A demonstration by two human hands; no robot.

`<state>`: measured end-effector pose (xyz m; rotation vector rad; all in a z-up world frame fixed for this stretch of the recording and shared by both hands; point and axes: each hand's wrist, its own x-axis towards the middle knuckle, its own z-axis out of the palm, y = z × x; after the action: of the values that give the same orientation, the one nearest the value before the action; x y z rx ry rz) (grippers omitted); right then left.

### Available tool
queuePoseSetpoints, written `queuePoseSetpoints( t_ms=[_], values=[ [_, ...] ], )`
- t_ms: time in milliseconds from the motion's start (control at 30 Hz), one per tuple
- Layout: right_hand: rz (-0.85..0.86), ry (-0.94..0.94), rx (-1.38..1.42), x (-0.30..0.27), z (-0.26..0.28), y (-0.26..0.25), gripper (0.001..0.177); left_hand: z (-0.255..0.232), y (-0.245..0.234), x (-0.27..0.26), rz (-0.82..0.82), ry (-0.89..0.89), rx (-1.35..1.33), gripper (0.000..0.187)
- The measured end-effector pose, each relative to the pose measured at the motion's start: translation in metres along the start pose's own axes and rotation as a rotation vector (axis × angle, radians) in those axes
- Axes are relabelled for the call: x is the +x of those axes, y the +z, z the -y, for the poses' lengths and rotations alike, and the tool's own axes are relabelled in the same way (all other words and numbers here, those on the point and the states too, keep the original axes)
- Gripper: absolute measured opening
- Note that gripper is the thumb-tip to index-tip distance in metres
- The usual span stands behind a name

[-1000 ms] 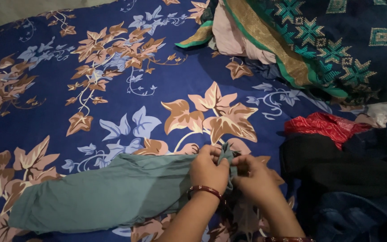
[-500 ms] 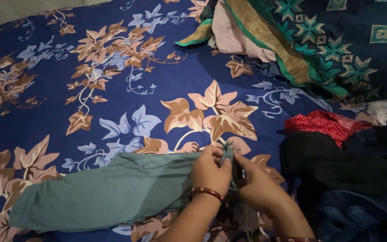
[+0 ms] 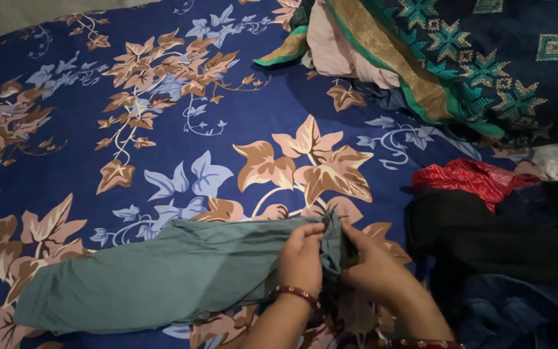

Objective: The person folds a light green garment and then a dark blue pair of jeans on a bed with a blue floral sheet. They smooth and fold each item neatly by hand, placing the finished folds on the bed surface.

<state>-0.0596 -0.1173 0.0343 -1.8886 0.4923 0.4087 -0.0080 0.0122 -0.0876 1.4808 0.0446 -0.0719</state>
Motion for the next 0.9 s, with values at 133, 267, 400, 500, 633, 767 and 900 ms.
queuePoseSetpoints(
  t_ms=[133, 267, 400, 500, 633, 767, 900],
  values=[
    [0.005, -0.064, 0.047, 0.022, -0.029, 0.008, 0.098, -0.083, 0.009, -0.032, -0.027, -0.143, 0.27, 0.026],
    [0.082, -0.14, 0.221, 0.029, -0.036, 0.01, 0.101, -0.098, 0.017, -0.042, -0.073, 0.05, 0.487, 0.04],
    [0.098, -0.222, 0.371, 0.023, -0.027, 0.012, 0.114, -0.098, 0.022, -0.042, -0.135, 0.09, 0.464, 0.036],
    [0.039, -0.108, 0.293, -0.012, 0.02, 0.004, 0.11, -0.11, 0.022, -0.044, -0.162, 0.051, 0.449, 0.034],
    [-0.064, -0.175, 0.06, 0.009, -0.01, 0.006, 0.095, -0.107, 0.021, -0.043, -0.184, 0.103, 0.45, 0.036],
    [-0.003, -0.137, 0.126, 0.005, -0.008, 0.008, 0.083, -0.106, 0.024, -0.047, -0.107, 0.126, 0.461, 0.037],
    [0.019, -0.175, 0.2, 0.015, -0.021, 0.01, 0.096, -0.106, 0.024, -0.051, -0.035, 0.204, 0.569, 0.041]
  ],
)
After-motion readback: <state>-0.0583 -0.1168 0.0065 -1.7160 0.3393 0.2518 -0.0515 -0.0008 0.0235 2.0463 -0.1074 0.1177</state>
